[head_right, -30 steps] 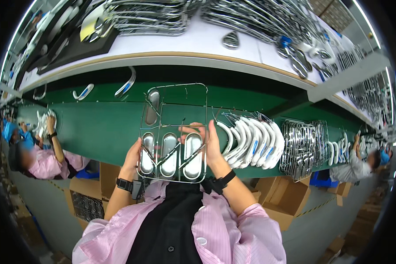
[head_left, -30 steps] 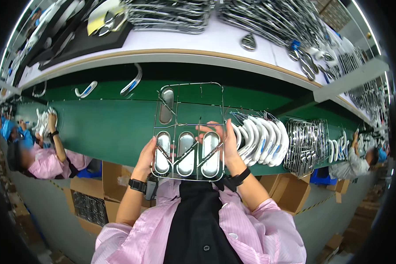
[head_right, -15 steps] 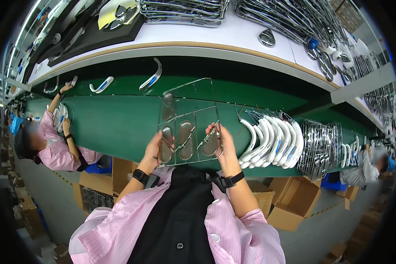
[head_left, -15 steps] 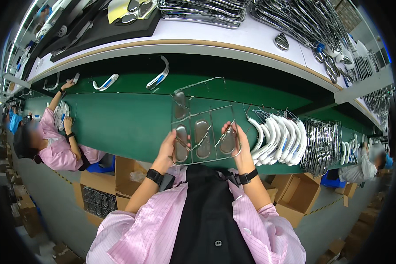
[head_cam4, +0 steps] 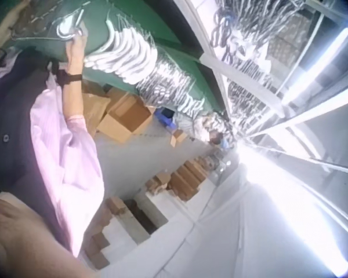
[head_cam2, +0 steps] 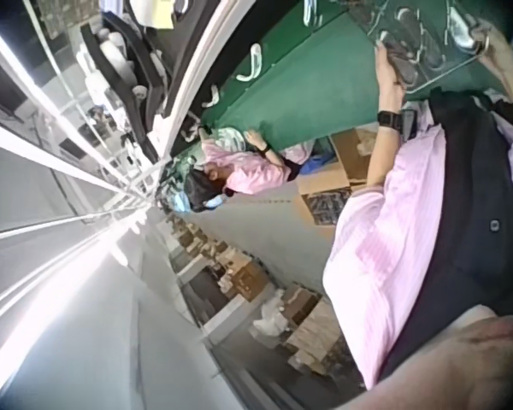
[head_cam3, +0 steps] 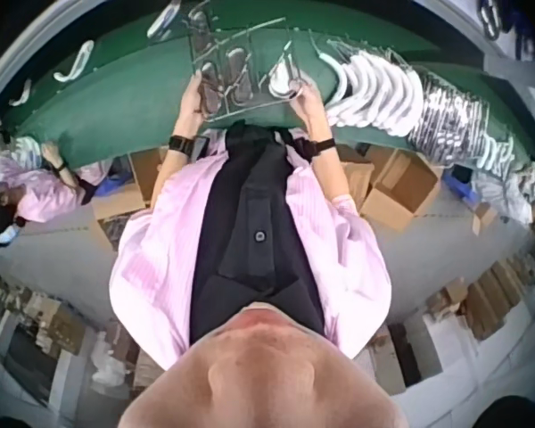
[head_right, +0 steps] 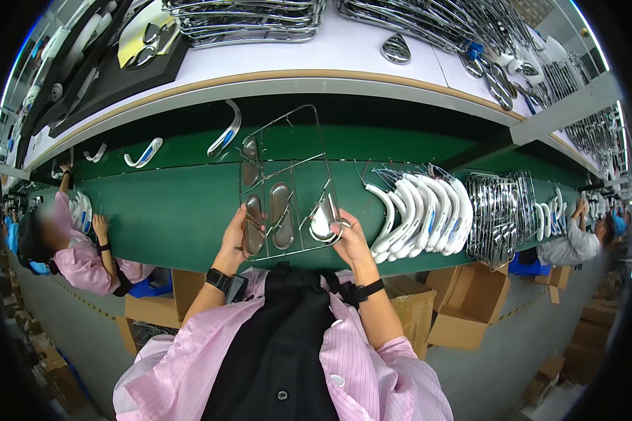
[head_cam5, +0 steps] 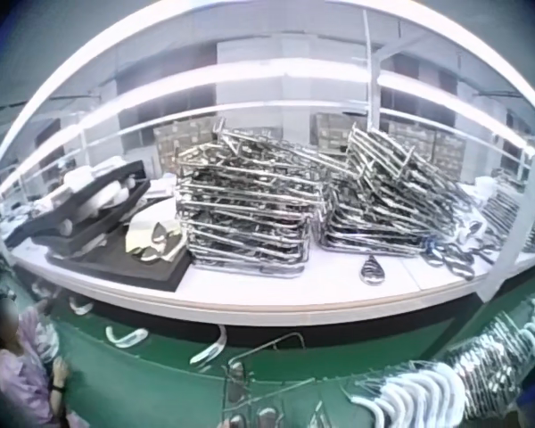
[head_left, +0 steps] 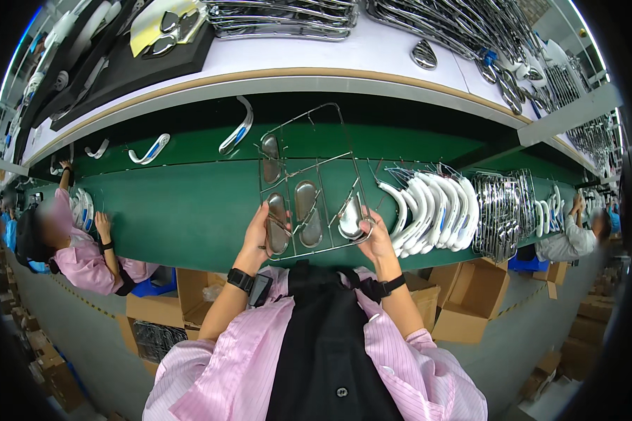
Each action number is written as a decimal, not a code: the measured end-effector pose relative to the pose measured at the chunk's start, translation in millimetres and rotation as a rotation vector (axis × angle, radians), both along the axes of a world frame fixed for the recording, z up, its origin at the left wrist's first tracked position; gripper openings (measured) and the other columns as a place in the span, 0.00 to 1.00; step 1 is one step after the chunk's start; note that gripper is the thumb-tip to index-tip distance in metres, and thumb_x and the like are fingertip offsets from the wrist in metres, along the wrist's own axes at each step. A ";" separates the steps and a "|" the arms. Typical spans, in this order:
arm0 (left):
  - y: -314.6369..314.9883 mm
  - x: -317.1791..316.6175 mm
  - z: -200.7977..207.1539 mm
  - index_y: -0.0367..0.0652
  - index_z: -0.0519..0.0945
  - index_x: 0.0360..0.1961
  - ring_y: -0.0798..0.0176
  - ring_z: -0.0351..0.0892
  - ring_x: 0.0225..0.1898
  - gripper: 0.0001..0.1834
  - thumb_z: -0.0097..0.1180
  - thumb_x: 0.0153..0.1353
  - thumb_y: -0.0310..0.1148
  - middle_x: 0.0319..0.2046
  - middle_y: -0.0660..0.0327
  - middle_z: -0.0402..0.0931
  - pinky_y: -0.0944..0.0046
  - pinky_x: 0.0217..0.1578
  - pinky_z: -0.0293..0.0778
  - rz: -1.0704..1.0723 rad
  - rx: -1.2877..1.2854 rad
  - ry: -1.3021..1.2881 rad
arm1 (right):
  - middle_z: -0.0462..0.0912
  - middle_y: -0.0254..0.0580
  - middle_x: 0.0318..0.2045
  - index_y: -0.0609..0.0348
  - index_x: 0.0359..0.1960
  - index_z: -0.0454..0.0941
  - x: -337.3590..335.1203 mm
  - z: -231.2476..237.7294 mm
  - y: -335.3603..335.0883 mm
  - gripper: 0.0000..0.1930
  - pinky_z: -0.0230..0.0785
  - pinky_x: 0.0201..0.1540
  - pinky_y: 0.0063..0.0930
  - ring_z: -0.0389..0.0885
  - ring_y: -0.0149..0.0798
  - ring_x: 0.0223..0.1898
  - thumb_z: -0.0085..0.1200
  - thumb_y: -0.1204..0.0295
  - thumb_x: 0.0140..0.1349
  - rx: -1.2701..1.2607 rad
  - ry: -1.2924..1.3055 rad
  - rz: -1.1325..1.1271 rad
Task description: The worker is picking up metal frame components and small chrome-finished inserts, then pressing the inserts into the frames to assemble a rack or basket structure on a factory production line.
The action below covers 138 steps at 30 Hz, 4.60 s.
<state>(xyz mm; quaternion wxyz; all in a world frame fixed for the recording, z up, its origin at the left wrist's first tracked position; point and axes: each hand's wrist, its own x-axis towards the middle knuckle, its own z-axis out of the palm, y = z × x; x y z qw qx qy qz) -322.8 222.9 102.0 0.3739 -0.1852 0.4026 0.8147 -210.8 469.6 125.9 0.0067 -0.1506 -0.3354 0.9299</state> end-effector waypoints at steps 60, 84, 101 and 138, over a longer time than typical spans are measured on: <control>-228.3 -82.6 -94.6 0.40 0.76 0.51 0.67 0.80 0.32 0.22 0.45 0.71 0.49 0.38 0.60 0.81 0.66 0.36 0.77 -0.279 -0.572 0.202 | 0.80 0.45 0.38 0.52 0.41 0.82 -12.6 -127.9 13.4 0.12 0.73 0.47 0.43 0.80 0.51 0.38 0.56 0.69 0.53 1.512 -0.527 0.407; -210.6 -82.6 -142.2 0.30 0.63 0.58 0.34 0.68 0.52 0.32 0.59 0.57 0.37 0.51 0.34 0.65 0.43 0.54 0.66 -0.441 -1.993 0.604 | 0.69 0.56 0.53 0.65 0.54 0.70 68.5 -34.4 170.2 0.26 0.56 0.59 0.49 0.64 0.57 0.56 0.59 0.64 0.55 2.064 -1.052 -0.647; 115.5 -114.8 -114.4 0.32 0.60 0.62 0.38 0.62 0.60 0.35 0.61 0.59 0.37 0.58 0.41 0.63 0.46 0.57 0.63 -0.495 -1.411 1.351 | 0.70 0.56 0.52 0.58 0.55 0.68 271.4 -35.6 394.3 0.34 0.65 0.58 0.45 0.69 0.57 0.56 0.66 0.59 0.46 1.736 -1.352 -0.495; 279.6 112.2 -72.4 0.31 0.61 0.50 0.33 0.71 0.50 0.24 0.48 0.66 0.42 0.49 0.35 0.67 0.42 0.47 0.71 -1.155 -0.760 1.202 | 0.67 0.46 0.46 0.62 0.50 0.69 219.0 20.2 447.6 0.36 0.73 0.45 0.38 0.77 0.44 0.40 0.70 0.64 0.37 1.778 -0.936 -0.411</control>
